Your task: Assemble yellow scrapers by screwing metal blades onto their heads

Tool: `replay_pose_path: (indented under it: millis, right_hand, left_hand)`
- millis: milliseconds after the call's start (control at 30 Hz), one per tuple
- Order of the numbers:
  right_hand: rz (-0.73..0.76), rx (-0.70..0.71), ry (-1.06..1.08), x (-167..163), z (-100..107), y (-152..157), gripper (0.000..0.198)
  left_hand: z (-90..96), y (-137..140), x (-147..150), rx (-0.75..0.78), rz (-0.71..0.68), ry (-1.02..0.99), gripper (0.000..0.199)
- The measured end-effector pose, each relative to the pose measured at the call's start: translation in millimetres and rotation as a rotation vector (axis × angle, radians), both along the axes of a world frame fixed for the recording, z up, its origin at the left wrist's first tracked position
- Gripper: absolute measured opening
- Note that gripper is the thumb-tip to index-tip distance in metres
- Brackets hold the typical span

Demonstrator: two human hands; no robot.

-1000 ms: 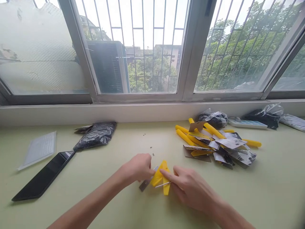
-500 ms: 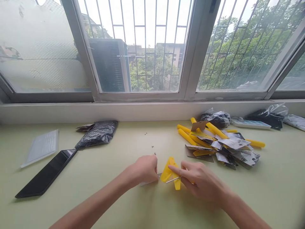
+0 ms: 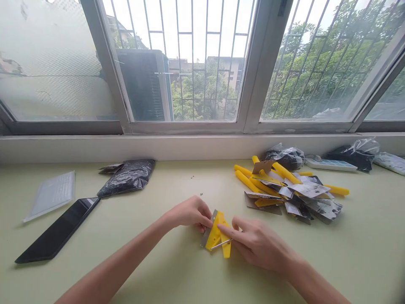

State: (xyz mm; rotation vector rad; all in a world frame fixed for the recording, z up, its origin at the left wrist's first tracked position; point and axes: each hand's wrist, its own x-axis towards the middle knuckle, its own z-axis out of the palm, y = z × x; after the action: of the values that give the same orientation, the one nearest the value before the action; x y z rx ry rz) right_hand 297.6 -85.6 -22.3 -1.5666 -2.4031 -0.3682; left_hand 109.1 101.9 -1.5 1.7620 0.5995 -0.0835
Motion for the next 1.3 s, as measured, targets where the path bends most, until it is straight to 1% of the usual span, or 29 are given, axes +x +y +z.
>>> replay_pose_path:
  millis: [100,233,333,400,467,600,700,833,967,1133,1300]
  right_hand:
    - [0.013,0.063,0.039,1.0,-1.0,-0.7,0.042]
    - [0.023,0.094,0.053,0.7,-0.9,-0.7,0.042]
    - [0.011,0.088,0.060,0.0,-0.6,0.3,0.042]
    - [0.000,0.076,0.067,-0.3,-1.0,1.2,0.043]
    - [-0.010,0.070,0.074,-0.2,-1.8,2.0,0.045]
    - [-0.012,0.066,0.088,0.8,-3.7,2.2,0.045]
    - [-0.017,0.086,0.097,1.0,-4.4,2.4,0.044]
    - [-0.015,0.124,0.088,-2.8,-5.3,4.3,0.044]
    - [-0.041,0.137,0.094,-10.5,-8.1,7.1,0.043]
    - [-0.113,0.185,0.121,-16.7,-14.5,10.0,0.042]
    - [-0.166,0.149,0.163,-15.4,-18.7,11.1,0.043]
  left_hand:
    - [-3.7,-0.2,0.9,-0.042,0.022,-0.024,0.038]
    - [5.8,4.9,-3.6,-0.036,0.089,-0.051,0.041]
    - [11.3,3.5,-4.9,-0.091,0.071,-0.039,0.044]
    - [10.9,-1.1,-3.4,-0.126,0.043,-0.014,0.046]
    - [8.5,-6.8,-0.9,-0.087,0.034,0.003,0.044]
    - [5.9,-15.4,2.3,0.053,0.038,0.011,0.030]
    - [8.7,-17.9,2.2,0.099,0.036,0.032,0.024]
    - [14.2,-17.0,1.4,0.117,0.026,0.074,0.021]
    - [18.2,-15.1,1.0,0.088,0.015,0.089,0.022]
    - [17.1,-15.3,0.3,-0.005,0.039,0.086,0.024]
    - [13.1,-18.5,-1.3,-0.063,0.044,0.077,0.030]
